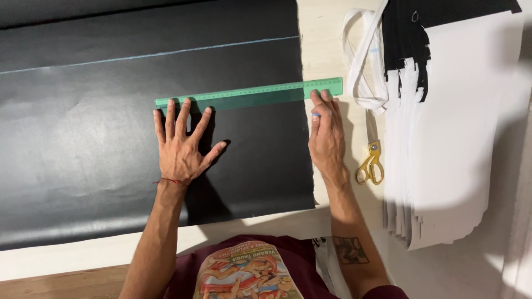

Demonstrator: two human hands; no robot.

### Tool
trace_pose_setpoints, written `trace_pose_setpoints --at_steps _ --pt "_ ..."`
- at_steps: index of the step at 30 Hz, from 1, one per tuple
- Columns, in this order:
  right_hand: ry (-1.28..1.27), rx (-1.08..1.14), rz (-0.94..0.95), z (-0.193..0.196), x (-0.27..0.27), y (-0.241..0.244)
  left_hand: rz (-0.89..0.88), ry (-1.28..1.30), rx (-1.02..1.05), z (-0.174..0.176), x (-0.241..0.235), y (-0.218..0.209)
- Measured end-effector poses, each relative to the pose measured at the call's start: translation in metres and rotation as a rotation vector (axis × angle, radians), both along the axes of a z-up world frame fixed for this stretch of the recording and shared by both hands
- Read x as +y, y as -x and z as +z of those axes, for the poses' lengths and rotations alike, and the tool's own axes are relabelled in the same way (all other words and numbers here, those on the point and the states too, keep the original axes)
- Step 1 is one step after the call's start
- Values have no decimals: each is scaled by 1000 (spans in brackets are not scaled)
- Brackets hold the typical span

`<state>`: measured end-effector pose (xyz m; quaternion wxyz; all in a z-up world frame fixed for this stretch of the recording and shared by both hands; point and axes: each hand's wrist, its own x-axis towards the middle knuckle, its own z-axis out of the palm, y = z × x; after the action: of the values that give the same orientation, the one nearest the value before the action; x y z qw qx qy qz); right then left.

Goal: Marking parallel lines on a roll of black leather using a ruler and chalk.

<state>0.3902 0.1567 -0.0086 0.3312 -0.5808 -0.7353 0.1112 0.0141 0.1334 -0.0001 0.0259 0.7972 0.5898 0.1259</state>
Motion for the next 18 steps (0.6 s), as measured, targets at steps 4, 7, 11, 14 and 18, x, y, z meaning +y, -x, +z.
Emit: trace_pose_setpoints --at_steps 4,7,11,14,18 --pt "4 -3 5 3 0 1 2 -3 -17 -1 1 0" --pt "1 -13 -1 8 -2 1 -5 -32 -4 0 -2 -2" --pt "-1 -8 -1 4 1 2 2 -31 1 1 0 -1" --pt "-6 -11 -2 2 0 0 4 -25 -3 2 0 -2" --pt "-6 -1 -1 2 2 1 4 -8 -7 4 0 -3"
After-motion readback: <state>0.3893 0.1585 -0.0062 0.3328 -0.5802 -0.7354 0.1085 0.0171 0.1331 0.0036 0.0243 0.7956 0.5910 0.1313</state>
